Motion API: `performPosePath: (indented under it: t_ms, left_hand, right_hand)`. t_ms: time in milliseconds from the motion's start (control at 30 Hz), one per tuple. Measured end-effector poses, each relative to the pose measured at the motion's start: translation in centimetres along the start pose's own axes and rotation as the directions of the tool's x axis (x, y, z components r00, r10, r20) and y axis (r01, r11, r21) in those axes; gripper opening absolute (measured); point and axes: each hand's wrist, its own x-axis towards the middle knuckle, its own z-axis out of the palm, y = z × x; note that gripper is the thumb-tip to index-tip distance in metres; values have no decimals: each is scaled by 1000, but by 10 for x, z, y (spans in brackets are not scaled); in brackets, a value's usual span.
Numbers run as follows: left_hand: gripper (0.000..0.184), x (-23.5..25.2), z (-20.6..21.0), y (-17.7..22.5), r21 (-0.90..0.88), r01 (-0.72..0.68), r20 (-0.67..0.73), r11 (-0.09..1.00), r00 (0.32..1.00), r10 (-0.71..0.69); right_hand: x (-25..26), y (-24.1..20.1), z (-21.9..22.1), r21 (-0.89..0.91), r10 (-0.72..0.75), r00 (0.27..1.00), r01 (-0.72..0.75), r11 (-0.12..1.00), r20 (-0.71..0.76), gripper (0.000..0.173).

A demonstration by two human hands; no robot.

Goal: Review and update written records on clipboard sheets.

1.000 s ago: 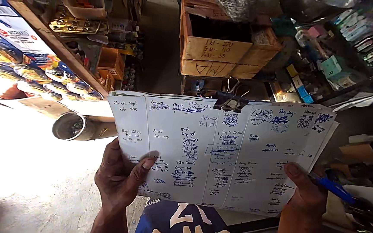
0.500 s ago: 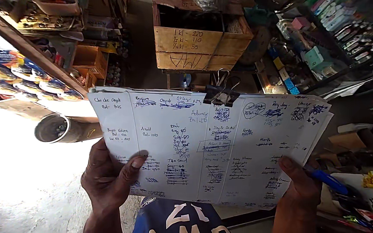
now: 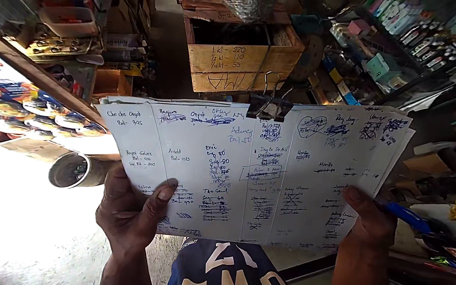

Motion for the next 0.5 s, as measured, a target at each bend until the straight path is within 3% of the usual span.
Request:
performPosePath:
  t_ms: [500]
  left_hand:
    - [49,6,-44,-1,-14,-16,0,1000,1000,16]
  right_hand:
    - [-16,-5,43,-25,-38,999,38,999,-18,17]
